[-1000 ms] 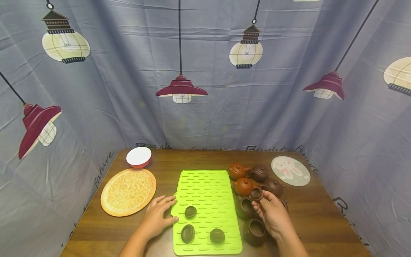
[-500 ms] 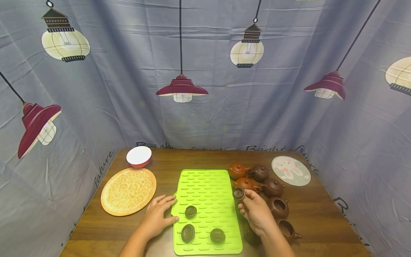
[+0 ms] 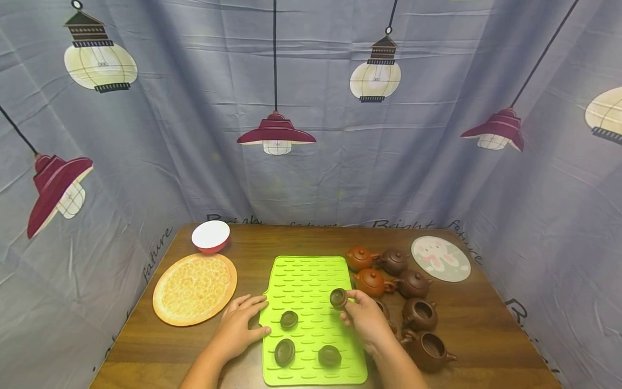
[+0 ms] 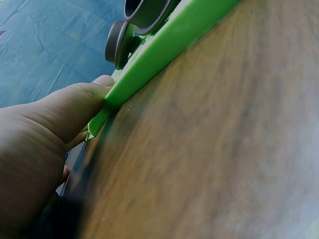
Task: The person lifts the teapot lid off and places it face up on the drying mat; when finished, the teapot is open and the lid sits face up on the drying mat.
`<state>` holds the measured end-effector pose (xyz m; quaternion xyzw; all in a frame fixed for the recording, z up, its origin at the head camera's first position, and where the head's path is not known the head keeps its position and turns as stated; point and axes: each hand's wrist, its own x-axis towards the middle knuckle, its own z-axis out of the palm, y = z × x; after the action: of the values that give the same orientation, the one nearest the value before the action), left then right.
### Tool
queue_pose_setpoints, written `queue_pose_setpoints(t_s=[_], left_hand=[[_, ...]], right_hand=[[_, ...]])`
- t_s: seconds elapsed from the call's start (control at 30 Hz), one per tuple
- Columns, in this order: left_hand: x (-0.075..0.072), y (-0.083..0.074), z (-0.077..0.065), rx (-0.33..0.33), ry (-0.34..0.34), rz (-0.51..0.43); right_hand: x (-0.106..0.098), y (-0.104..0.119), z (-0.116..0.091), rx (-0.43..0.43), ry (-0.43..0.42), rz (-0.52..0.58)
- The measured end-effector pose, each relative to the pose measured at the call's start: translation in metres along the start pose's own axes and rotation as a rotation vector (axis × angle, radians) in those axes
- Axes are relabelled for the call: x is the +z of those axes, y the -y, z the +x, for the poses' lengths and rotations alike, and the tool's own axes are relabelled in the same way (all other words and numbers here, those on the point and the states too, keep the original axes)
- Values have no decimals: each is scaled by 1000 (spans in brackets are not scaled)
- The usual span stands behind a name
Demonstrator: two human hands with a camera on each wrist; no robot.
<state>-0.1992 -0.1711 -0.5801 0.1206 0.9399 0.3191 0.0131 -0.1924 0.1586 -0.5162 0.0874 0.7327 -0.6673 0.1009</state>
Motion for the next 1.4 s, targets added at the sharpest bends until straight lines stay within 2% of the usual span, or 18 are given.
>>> queue_pose_setpoints(t_s=[0.27,0.47,0.63,0.8,0.97,1.33,1.4], left_hand=[[-1,2,2,8,-7,6],[4,2,1,4,6,9],[3,-1,1,-7,1,-14],[2,-1,1,-9,0,-12],[2,-1,1,-9,3,-12],[2,2,1,1,0,2],[2,3,1,2,-1,4]], right_hand=[[14,-4,7,-23,2,-183],[20,-10,12,-31,31,-354],[23,-16,13,-23,72,-372],[25,-20,15,-41,72,-418],[25,-18,15,-26,70,-449],[18,-11,6,-19,127,-471],[18,-9,5,-31,125,-512]])
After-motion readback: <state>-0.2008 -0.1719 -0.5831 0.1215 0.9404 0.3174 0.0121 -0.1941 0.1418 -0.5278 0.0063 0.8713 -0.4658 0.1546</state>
